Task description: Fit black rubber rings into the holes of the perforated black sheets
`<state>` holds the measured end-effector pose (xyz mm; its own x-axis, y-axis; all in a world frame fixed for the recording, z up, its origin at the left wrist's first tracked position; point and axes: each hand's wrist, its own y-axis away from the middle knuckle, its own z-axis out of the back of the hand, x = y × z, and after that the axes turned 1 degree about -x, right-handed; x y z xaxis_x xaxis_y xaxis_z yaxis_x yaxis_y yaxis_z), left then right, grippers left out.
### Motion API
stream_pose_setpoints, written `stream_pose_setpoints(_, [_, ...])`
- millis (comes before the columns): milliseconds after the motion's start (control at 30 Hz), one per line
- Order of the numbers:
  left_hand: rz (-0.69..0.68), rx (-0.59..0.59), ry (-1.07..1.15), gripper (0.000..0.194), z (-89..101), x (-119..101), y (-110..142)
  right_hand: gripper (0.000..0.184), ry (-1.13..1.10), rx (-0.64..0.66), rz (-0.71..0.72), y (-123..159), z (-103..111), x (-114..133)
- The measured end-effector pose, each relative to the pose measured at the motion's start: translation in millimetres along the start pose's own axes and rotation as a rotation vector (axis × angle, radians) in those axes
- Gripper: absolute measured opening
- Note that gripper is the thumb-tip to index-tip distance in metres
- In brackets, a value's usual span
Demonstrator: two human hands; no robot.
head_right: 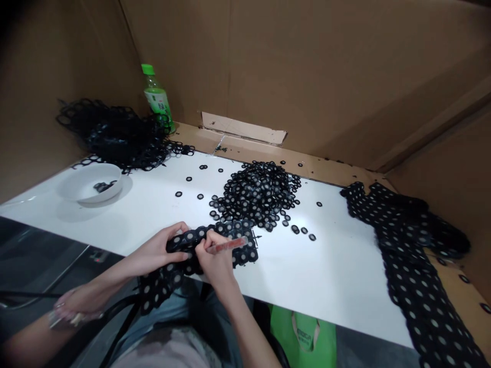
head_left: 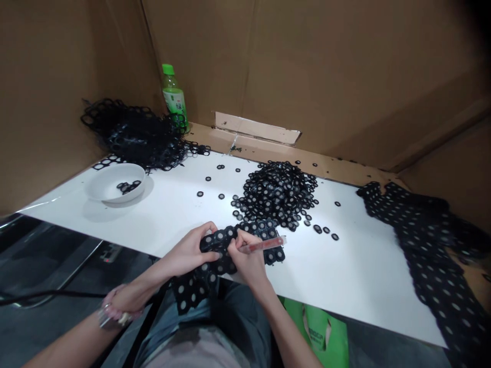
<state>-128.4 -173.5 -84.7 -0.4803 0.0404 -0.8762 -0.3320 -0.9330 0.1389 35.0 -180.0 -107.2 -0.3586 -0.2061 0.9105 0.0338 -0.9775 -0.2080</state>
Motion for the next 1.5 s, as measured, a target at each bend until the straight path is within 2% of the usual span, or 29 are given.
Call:
stream_pose_setpoints(167, [0.047,0.020,0.206,0.029,-0.8,-6.4,-1.2,0.032,0.073,0.051,0.113,0.7,-1.9,-1.0])
stream_pose_setpoints(300, [0.065,0.030,0.273,0.031,-1.9,-7.8,-1.5,0.032,0.006,0.100,0.104,2.1,-1.6,1.4])
stream_pose_setpoints(367, [0.038,0.033,0.235,0.031,-1.4,-6.4,-2.0,0.032,-0.025,0.075,0.061,0.8,0.0,3.3])
stream_pose_setpoints(467, [-0.005,0.059,0.066,0.031,7.5,-7.4,-8.2,0.030,-0.247,0.004,-0.161,-5.7,2.8,4.5])
stream_pose_setpoints(533, [-0.048,0.088,-0.099,0.029,21.7,-11.9,-18.3,0.029,-0.435,-0.054,-0.287,-12.4,3.3,3.5])
stream_pose_setpoints(633, [-0.086,0.134,-0.425,0.030,50.2,-22.0,-38.5,0.031,-0.537,-0.121,-0.308,-22.3,0.3,0.9])
stream_pose_setpoints(700, [-0.099,0.129,-0.635,0.033,65.5,-28.6,-48.1,0.031,-0.527,-0.106,-0.300,-26.5,-3.1,0.2])
stream_pose_setpoints(767, [-0.161,-0.026,-0.782,0.033,71.4,-33.6,-48.3,0.031,-0.507,-0.090,-0.302,-28.0,-5.7,0.9])
stream_pose_setpoints(833, [-0.259,-0.258,-0.844,0.024,66.6,-34.9,-36.2,0.030,-0.495,-0.099,-0.299,-27.4,-6.5,2.1])
stream_pose_setpoints(867, [-0.308,-0.333,-0.848,0.019,60.9,-33.4,-25.9,0.031,-0.490,-0.106,-0.294,-26.7,-6.4,2.4])
stream_pose_setpoints(900, [-0.354,-0.343,-0.837,0.015,53.9,-30.2,-13.6,0.031,-0.487,-0.109,-0.287,-26.0,-5.9,2.6])
stream_pose_setpoints(1000, [-0.449,-0.192,-0.783,0.021,31.0,-11.7,26.3,0.032,-0.492,-0.097,-0.281,-25.0,-4.9,3.0])
stream_pose_setpoints(1133, [-0.344,-0.222,-0.824,0.020,10.4,13.1,58.5,0.032,-0.492,-0.061,-0.325,-27.6,-9.3,8.3])
stream_pose_setpoints(1333, [-0.261,-0.222,-0.919,0.035,0.5,11.6,62.8,0.032,-0.470,-0.019,-0.336,-28.0,-23.0,17.6])
stream_pose_setpoints(1500, [-0.279,-0.246,-0.896,0.033,-2.5,11.6,60.0,0.035,-0.495,-0.107,-0.379,-24.6,-24.3,15.2])
